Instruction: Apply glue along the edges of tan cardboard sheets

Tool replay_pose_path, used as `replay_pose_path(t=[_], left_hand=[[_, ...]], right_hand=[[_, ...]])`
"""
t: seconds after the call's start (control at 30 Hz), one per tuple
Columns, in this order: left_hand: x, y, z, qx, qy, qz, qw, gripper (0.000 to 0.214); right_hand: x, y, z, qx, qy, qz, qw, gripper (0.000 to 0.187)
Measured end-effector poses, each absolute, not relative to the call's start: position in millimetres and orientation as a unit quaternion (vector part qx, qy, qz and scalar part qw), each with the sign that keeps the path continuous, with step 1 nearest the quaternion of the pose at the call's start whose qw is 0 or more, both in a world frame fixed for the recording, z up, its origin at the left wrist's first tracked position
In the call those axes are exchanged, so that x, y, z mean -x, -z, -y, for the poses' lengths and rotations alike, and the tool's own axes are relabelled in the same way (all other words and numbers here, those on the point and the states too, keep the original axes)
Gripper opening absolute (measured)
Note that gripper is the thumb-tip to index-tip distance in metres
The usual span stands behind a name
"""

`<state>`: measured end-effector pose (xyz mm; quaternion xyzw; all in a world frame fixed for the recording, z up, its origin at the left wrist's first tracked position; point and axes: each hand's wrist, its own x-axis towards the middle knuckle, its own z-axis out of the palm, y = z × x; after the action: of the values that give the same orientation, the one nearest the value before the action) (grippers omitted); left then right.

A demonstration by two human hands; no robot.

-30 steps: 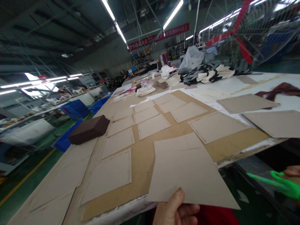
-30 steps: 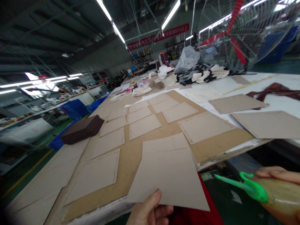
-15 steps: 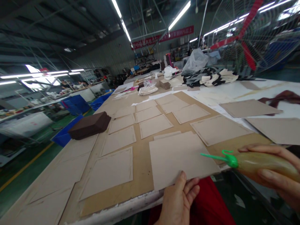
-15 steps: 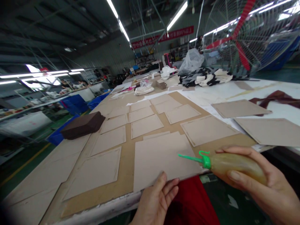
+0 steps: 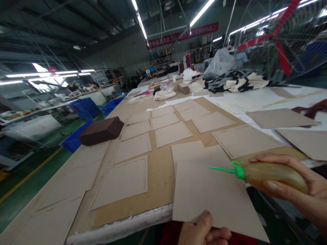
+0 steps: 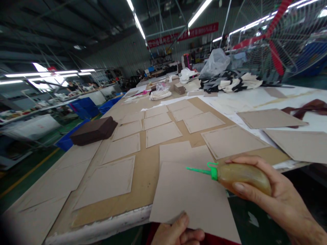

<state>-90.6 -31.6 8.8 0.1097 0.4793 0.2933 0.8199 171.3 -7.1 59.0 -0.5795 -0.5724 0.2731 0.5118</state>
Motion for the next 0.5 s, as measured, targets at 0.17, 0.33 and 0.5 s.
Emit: replay_pose_path(t=[0.17,0.33,0.5], left_hand=[[74.9,-15.7,16.7,-0.075,-0.361,-0.481,0.796,0.031],[67.6,-14.6,12.4,-0.086,-0.363,-0.471,0.799,0.029],[58.6,-17.1,15.1,-0.112,-0.409,-0.462,0.779,0.035]], right_hand=[[-168.3,-66.5,5.7,0.573,-0.279,0.584,0.503,0.042],[-156.6,-74.3,-6.5,0.541,-0.287,0.625,0.484,0.043],[-130.4,-79.3,-21.9,0.476,-0.298,0.712,0.422,0.036]])
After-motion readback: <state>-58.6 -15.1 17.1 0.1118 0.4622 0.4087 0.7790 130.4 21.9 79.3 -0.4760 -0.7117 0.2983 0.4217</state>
